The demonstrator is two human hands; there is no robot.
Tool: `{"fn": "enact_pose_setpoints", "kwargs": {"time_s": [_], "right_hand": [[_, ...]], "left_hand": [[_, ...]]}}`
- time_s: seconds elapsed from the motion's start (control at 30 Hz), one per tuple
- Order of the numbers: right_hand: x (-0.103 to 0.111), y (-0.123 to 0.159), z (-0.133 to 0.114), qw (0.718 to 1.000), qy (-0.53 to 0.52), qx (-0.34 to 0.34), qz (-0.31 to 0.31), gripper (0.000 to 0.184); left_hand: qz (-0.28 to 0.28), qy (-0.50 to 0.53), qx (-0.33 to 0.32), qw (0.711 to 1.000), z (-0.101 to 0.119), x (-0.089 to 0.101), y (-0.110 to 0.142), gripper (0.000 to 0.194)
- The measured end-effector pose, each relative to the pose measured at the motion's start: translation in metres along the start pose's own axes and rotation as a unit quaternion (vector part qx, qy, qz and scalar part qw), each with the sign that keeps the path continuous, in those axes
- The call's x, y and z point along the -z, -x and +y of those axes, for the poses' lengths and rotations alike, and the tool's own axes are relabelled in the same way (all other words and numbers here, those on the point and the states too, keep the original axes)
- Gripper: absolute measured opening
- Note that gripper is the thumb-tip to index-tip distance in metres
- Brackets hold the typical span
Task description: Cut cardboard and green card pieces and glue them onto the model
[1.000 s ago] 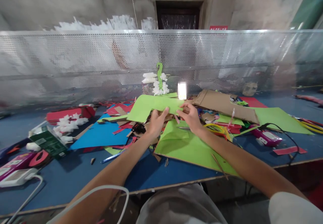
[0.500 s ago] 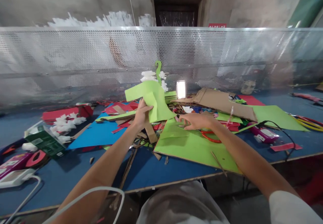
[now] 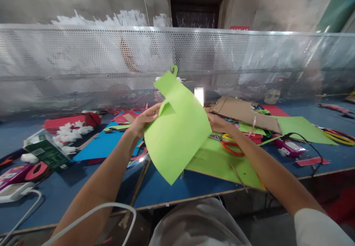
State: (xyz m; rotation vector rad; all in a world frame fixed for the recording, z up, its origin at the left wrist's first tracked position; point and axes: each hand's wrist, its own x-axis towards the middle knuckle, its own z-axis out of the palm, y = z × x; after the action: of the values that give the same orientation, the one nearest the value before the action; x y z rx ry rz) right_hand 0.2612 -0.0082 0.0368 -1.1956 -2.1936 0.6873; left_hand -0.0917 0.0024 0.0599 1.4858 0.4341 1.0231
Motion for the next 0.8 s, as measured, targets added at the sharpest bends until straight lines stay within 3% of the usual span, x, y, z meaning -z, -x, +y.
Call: {"fn": "enact_pose_setpoints", "kwargs": {"time_s": [0.1,0.2,0.27,0.33,0.4,0.47,0.6,0.7,0.8], "right_hand": [[0.008,-0.002,0.002,0.96,-0.277,-0.036,0.028,0.063],[0.015,0.002,0.0,0.932,-0.355,-0.064,-0.027,0.077],[0.017,0.005,-0.001,0.953,-0.297,-0.057,-0.031,0.074],[0.016,0.005,-0.001,0.983,-0.179,-0.026,0.017,0.076],[0.013,0.004,-0.001,0.996,-0.035,0.017,0.078,0.08],[0.009,0.003,-0.003,0.986,0.106,0.061,0.113,0.07],[-0.001,0.003,-0.015,0.932,0.301,0.166,0.114,0.042],[-0.011,0.005,-0.026,0.909,0.341,0.223,0.092,0.034],[-0.019,0.003,-0.029,0.921,0.316,0.222,0.045,0.028]], "left_hand": [[-0.061,-0.136,0.123,0.981,-0.012,0.001,-0.008,0.055],[-0.115,-0.293,0.133,0.94,-0.022,-0.008,-0.015,0.056],[-0.13,-0.367,0.101,0.916,-0.026,-0.017,-0.018,0.06],[-0.129,-0.42,0.062,0.896,-0.03,-0.025,-0.021,0.062],[-0.117,-0.456,0.024,0.882,-0.036,-0.032,-0.023,0.062],[-0.104,-0.471,0.002,0.876,-0.045,-0.035,-0.025,0.06],[-0.088,-0.483,-0.027,0.871,-0.061,-0.039,-0.028,0.051],[-0.08,-0.486,-0.05,0.869,-0.065,-0.044,-0.028,0.044],[-0.048,-0.476,-0.044,0.877,-0.064,-0.05,-0.028,0.038]]}}
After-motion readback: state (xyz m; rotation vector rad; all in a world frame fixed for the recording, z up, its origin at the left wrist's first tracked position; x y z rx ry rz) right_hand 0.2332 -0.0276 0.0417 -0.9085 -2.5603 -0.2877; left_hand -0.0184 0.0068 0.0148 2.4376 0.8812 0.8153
